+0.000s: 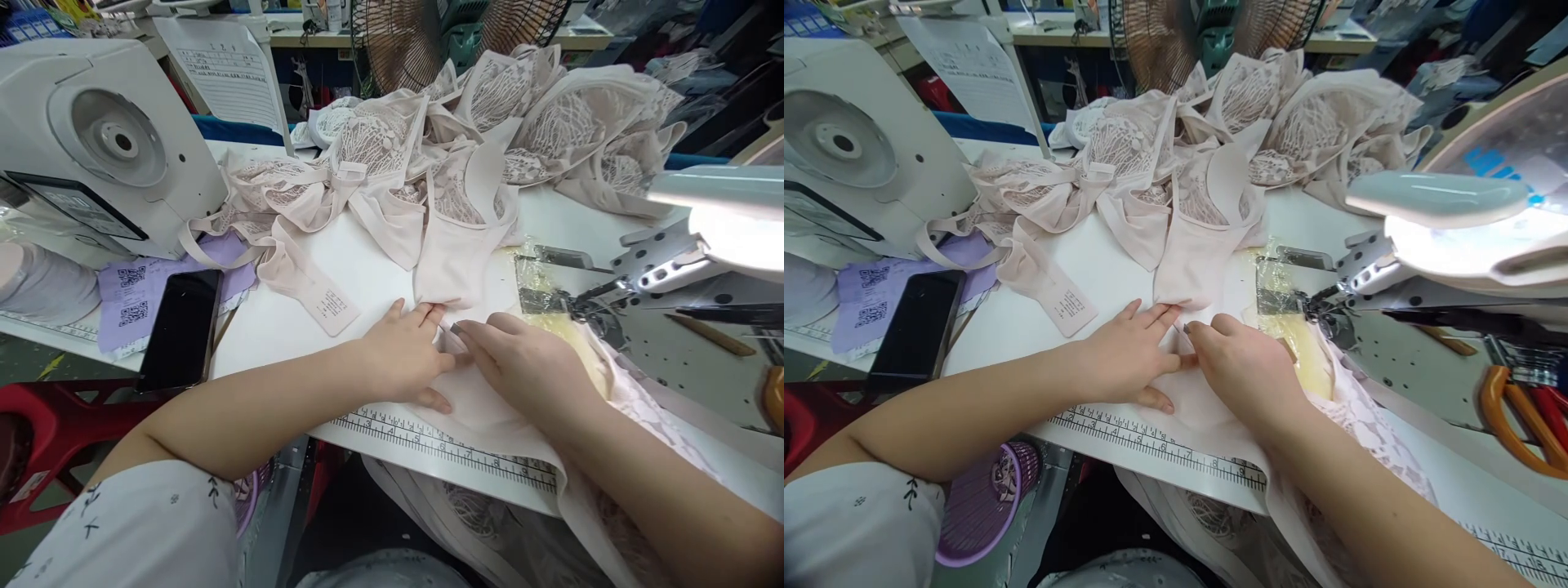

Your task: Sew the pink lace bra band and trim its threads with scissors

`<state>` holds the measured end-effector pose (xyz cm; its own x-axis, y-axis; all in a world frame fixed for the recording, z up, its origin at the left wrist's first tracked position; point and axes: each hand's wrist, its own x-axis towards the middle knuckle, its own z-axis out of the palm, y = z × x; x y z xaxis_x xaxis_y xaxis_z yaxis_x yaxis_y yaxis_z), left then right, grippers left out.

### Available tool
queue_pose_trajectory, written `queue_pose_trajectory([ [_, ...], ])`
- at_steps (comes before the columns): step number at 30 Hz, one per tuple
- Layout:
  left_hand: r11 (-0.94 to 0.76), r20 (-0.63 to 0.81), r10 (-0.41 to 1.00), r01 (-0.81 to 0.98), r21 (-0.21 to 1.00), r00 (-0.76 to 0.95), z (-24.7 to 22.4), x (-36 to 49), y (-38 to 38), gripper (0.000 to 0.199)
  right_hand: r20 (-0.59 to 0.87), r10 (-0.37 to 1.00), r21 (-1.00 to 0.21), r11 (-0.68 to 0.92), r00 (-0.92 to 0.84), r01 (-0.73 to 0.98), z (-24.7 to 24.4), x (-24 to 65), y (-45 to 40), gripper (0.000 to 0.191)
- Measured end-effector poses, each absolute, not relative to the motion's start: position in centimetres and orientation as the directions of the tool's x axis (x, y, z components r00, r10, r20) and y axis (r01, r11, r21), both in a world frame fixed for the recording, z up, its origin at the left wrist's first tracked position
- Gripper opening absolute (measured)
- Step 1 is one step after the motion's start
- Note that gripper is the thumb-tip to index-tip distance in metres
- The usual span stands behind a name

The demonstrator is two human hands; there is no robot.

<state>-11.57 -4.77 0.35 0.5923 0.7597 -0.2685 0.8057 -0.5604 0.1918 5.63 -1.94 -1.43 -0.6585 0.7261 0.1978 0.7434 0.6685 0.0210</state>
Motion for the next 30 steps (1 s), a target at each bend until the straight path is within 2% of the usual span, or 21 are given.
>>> queue_pose_trajectory([
  [11,-0.551,-0.293,0.756,0.810,0.198,0.586,0.3,-11.4,-4.7,0.073,0.106,0.732,0.057,0.671,-0.673,0.739,-1.0,7.0,-2.4,0.031],
  [17,-0.560,-0.287,0.746,0.799,0.218,0.601,0.2,-11.6,-4.6,0.071,0.263,0.767,-0.020,0.611,-0.585,0.791,-0.1,8.7,-3.7,0.033],
  [20,-0.561,-0.293,0.745,0.800,0.211,0.600,0.2,-11.7,-4.6,0.070,0.254,0.773,-0.039,0.609,-0.582,0.792,-0.3,8.4,-4.1,0.029],
  [24,-0.558,-0.302,0.747,0.806,0.199,0.592,0.5,-11.7,-4.6,0.070,0.223,0.769,-0.017,0.618,-0.599,0.786,-1.1,7.5,-4.0,0.031],
  [30,-0.558,-0.320,0.743,0.808,0.190,0.588,0.9,-11.6,-4.6,0.070,0.298,0.721,0.051,0.642,-0.625,0.765,-2.2,7.3,-3.4,0.034],
])
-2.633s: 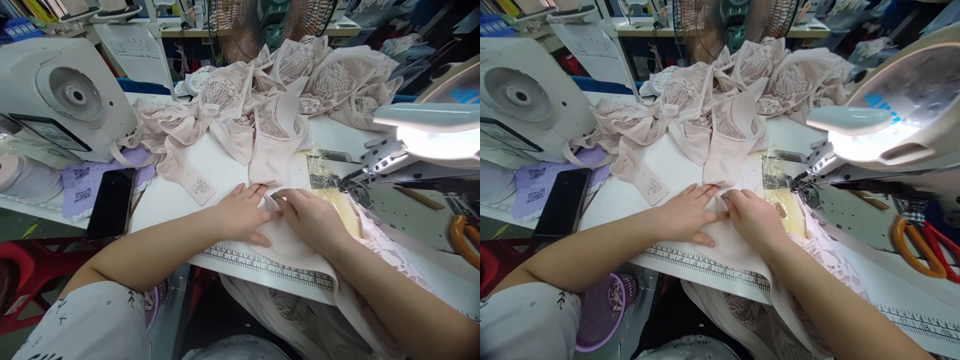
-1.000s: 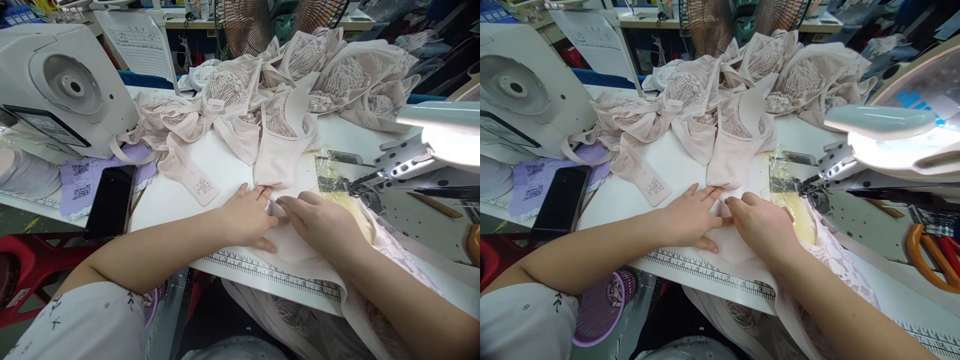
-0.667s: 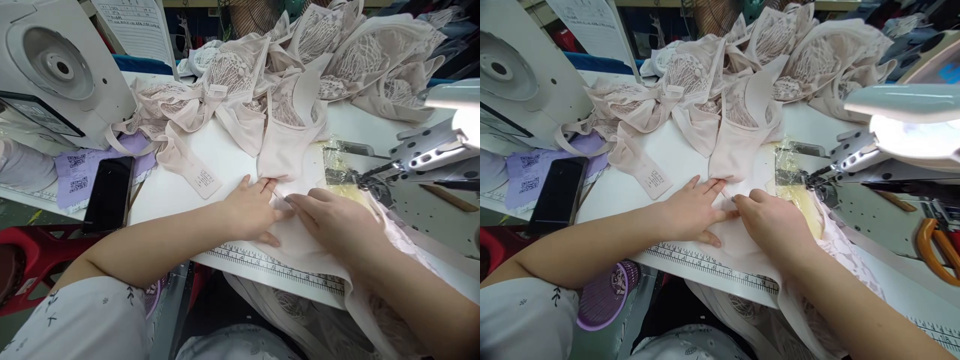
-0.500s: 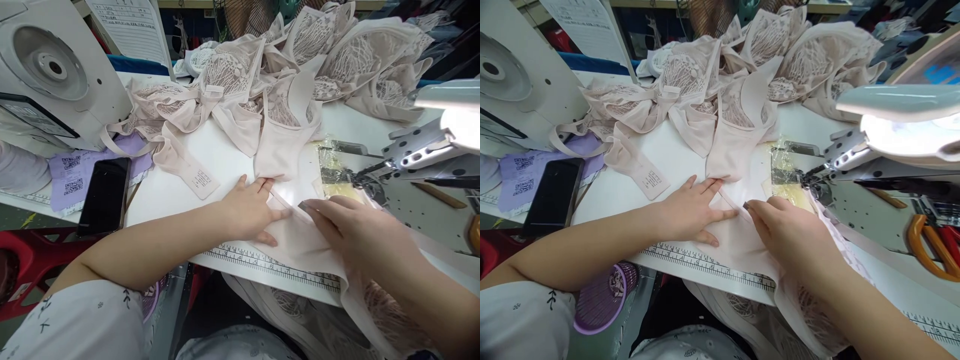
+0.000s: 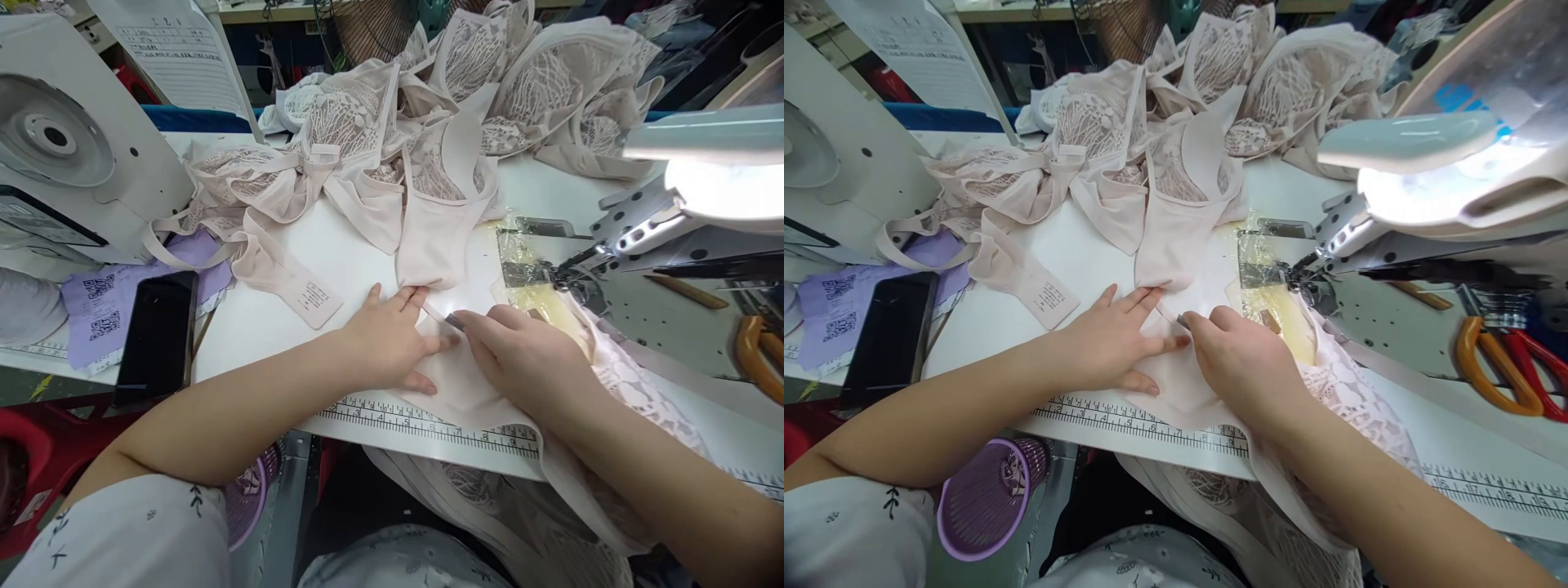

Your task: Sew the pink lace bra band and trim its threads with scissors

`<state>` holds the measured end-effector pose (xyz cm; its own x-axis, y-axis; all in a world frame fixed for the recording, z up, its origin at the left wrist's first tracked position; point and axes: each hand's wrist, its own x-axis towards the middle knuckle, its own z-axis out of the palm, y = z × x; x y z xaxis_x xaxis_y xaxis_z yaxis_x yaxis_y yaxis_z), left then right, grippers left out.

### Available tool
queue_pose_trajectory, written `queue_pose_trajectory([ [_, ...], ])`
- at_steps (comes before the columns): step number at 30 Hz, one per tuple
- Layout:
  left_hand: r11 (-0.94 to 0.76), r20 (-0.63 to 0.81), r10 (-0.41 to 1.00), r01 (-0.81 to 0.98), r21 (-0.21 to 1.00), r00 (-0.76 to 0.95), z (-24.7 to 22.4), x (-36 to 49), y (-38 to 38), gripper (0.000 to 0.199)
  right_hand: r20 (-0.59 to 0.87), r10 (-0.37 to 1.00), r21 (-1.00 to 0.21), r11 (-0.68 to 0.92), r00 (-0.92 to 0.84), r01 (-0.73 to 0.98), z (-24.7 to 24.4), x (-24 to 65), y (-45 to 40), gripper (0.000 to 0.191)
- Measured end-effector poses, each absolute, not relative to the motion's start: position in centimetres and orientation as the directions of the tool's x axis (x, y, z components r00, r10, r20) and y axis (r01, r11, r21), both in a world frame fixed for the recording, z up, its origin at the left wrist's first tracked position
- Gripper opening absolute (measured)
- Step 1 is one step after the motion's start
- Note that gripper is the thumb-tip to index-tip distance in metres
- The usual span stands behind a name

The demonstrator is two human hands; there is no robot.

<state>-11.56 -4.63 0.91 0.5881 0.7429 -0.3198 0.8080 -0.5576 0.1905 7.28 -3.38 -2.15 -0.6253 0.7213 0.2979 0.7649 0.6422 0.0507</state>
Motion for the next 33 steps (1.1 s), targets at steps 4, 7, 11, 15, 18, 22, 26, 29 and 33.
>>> queue_pose_trajectory([
  [4,-0.558,-0.338,0.738,0.810,0.181,0.584,1.0,-11.5,-4.6,0.070,0.334,0.682,0.076,0.668,-0.650,0.740,-2.4,7.4,-3.4,0.033],
  [7,-0.565,-0.335,0.736,0.806,0.174,0.588,1.0,-11.5,-4.6,0.070,0.315,0.691,0.078,0.665,-0.651,0.743,-2.3,7.4,-3.4,0.036],
  [11,-0.574,-0.335,0.736,0.804,0.153,0.589,1.0,-11.5,-4.6,0.069,0.272,0.707,0.076,0.661,-0.653,0.747,-2.3,7.4,-3.5,0.040],
  [15,-0.566,-0.344,0.742,0.813,0.138,0.575,1.1,-11.5,-4.6,0.070,0.244,0.689,0.091,0.684,-0.682,0.724,-2.1,7.4,-3.4,0.037],
  [18,-0.567,-0.335,0.745,0.812,0.136,0.576,1.0,-11.5,-4.6,0.070,0.207,0.672,0.135,0.700,-0.711,0.701,-1.8,7.7,-3.5,0.036],
  [22,-0.572,-0.304,0.752,0.808,0.138,0.584,0.6,-11.5,-4.7,0.070,0.178,0.648,0.193,0.715,-0.741,0.672,-1.5,8.7,-4.1,0.035],
  [26,-0.568,-0.303,0.755,0.811,0.142,0.582,0.6,-11.6,-4.7,0.071,0.210,0.648,0.186,0.709,-0.732,0.680,-1.2,10.0,-4.8,0.033],
  [29,-0.531,-0.325,0.779,0.840,0.113,0.536,1.2,-12.2,-4.6,0.071,0.272,0.740,-0.007,0.641,-0.615,0.768,-0.6,10.1,-5.2,0.028],
  [33,-0.445,-0.300,0.852,0.896,0.015,0.428,2.5,-13.6,-4.4,0.066,0.140,0.872,-0.355,0.487,-0.470,0.798,-0.2,8.8,-5.2,0.023],
])
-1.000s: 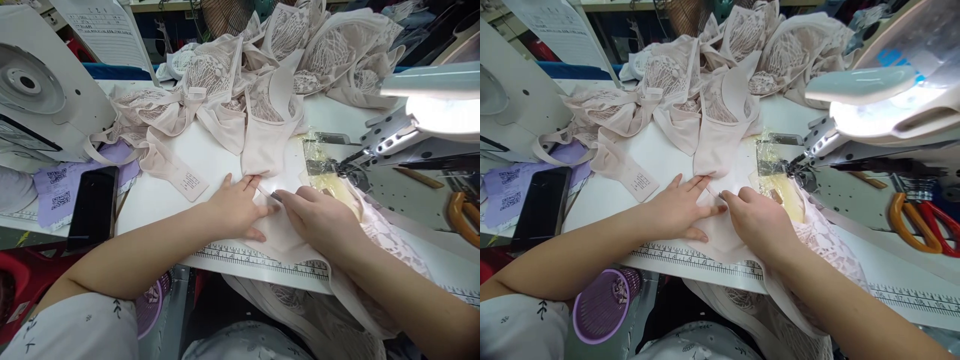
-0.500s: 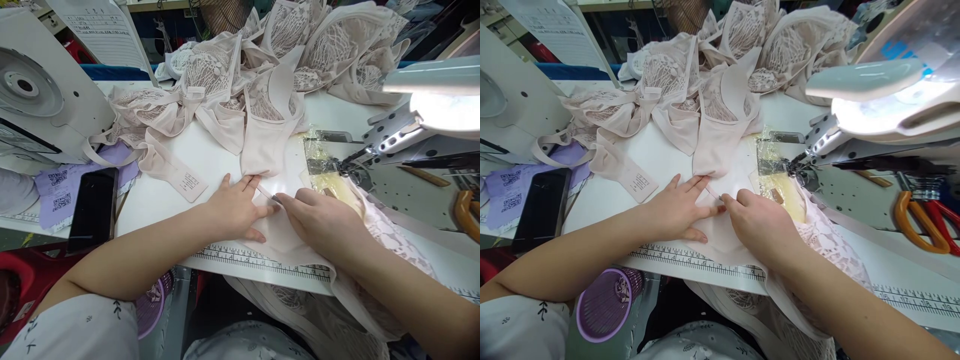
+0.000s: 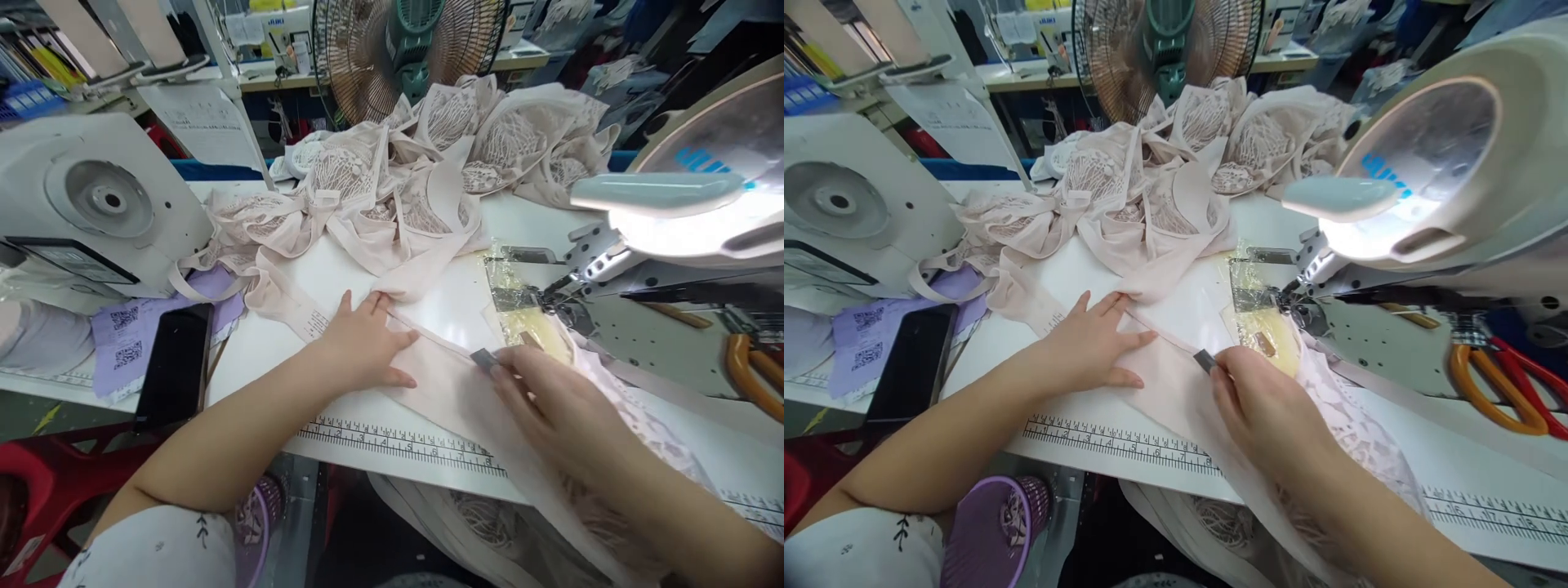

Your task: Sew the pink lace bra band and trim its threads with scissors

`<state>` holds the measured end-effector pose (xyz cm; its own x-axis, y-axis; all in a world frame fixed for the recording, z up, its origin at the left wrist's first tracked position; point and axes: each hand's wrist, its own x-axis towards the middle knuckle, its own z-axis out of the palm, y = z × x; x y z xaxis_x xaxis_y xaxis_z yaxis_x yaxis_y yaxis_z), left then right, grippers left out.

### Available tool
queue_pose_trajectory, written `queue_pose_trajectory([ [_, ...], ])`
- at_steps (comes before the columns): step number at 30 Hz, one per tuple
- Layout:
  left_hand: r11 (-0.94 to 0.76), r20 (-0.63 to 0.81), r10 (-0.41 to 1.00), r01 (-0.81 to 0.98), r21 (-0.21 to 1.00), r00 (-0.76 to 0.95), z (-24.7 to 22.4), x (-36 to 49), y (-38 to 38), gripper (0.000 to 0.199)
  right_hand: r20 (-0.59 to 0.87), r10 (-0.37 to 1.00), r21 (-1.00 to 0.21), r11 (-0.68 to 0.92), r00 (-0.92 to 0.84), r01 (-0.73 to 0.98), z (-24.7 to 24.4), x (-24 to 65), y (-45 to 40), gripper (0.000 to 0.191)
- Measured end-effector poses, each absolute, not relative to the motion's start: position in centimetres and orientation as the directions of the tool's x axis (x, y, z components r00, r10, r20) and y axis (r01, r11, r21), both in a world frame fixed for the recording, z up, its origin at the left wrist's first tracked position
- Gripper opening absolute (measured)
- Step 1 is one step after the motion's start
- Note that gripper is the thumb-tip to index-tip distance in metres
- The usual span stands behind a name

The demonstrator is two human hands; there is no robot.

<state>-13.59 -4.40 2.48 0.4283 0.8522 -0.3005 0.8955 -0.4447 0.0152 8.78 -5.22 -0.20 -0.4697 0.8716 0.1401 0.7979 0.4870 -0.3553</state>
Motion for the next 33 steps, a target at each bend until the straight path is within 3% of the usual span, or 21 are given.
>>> queue_pose_trajectory([
  [5,-0.508,-0.132,0.857,0.859,-0.059,0.498,2.3,-13.5,-4.8,0.064,0.080,0.856,-0.387,0.500,-0.511,0.775,-0.4,7.5,-4.8,0.025],
  [11,-0.505,-0.246,0.839,0.863,-0.017,0.486,1.8,-12.3,-5.5,0.075,-0.096,0.878,-0.267,0.431,-0.469,0.862,1.3,6.3,-3.1,0.020],
  [21,-0.495,-0.244,0.839,0.868,0.027,0.486,1.0,-12.2,-5.8,0.083,-0.057,0.811,-0.051,0.580,-0.582,0.813,0.8,3.1,-0.1,0.031],
  [33,-0.475,-0.292,0.838,0.880,0.026,0.461,1.9,-12.0,-5.7,0.078,-0.041,0.743,-0.037,0.667,-0.668,0.744,0.3,2.7,-0.2,0.017],
])
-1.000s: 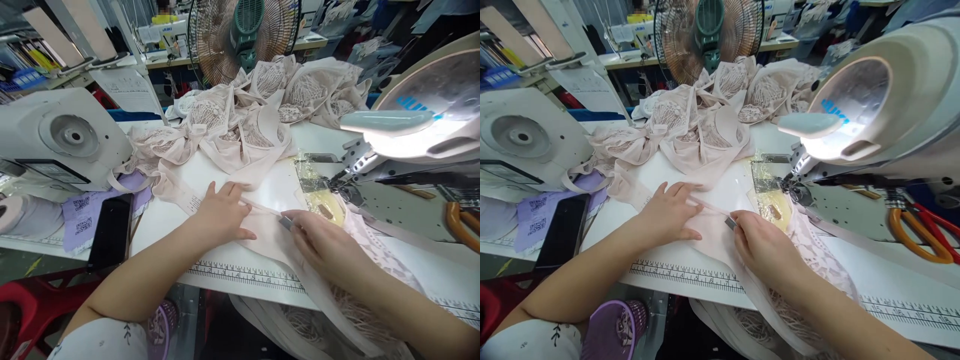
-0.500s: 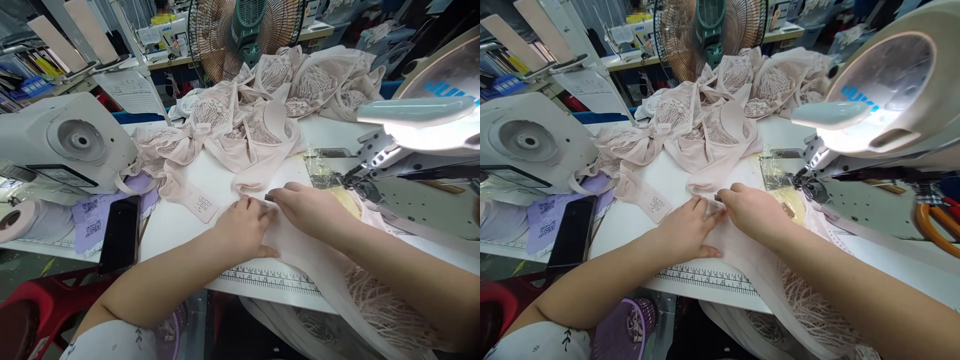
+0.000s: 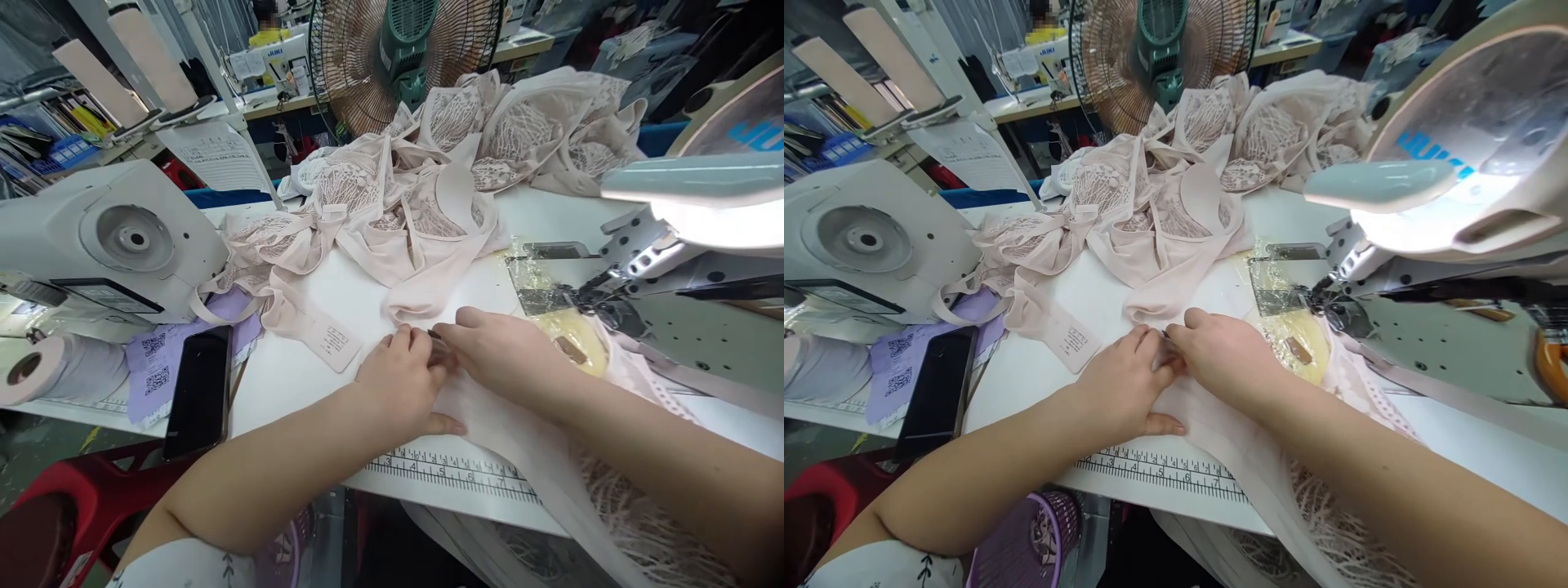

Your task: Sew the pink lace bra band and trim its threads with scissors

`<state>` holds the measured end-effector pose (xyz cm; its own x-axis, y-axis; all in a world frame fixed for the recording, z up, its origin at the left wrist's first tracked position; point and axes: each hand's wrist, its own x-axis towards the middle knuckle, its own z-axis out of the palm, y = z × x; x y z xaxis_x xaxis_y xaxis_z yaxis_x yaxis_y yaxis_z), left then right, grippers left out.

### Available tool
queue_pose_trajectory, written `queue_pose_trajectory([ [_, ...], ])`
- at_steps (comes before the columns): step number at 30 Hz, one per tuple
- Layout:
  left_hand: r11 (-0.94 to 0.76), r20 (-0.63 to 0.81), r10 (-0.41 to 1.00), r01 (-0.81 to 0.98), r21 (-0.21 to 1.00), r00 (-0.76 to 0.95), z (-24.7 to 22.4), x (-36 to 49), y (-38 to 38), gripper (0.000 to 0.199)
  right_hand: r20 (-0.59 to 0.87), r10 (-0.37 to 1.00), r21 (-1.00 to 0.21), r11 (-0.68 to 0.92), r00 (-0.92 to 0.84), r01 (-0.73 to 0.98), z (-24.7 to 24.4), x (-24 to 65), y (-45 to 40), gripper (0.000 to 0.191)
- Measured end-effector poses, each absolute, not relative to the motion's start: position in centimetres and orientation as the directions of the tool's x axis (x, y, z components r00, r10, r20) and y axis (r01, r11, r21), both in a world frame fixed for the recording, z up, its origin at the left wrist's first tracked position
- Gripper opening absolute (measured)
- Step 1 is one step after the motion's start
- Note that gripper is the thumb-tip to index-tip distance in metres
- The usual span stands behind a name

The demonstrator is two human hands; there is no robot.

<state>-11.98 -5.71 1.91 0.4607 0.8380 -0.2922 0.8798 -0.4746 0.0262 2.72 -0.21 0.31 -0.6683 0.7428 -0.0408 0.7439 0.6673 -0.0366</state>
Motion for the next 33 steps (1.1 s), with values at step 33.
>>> queue_pose_trajectory([
  [33,-0.487,-0.306,0.841,0.871,-0.065,0.447,1.8,-11.6,-5.9,0.083,-0.137,0.790,-0.008,0.603,-0.598,0.798,1.3,5.6,-0.6,0.025],
])
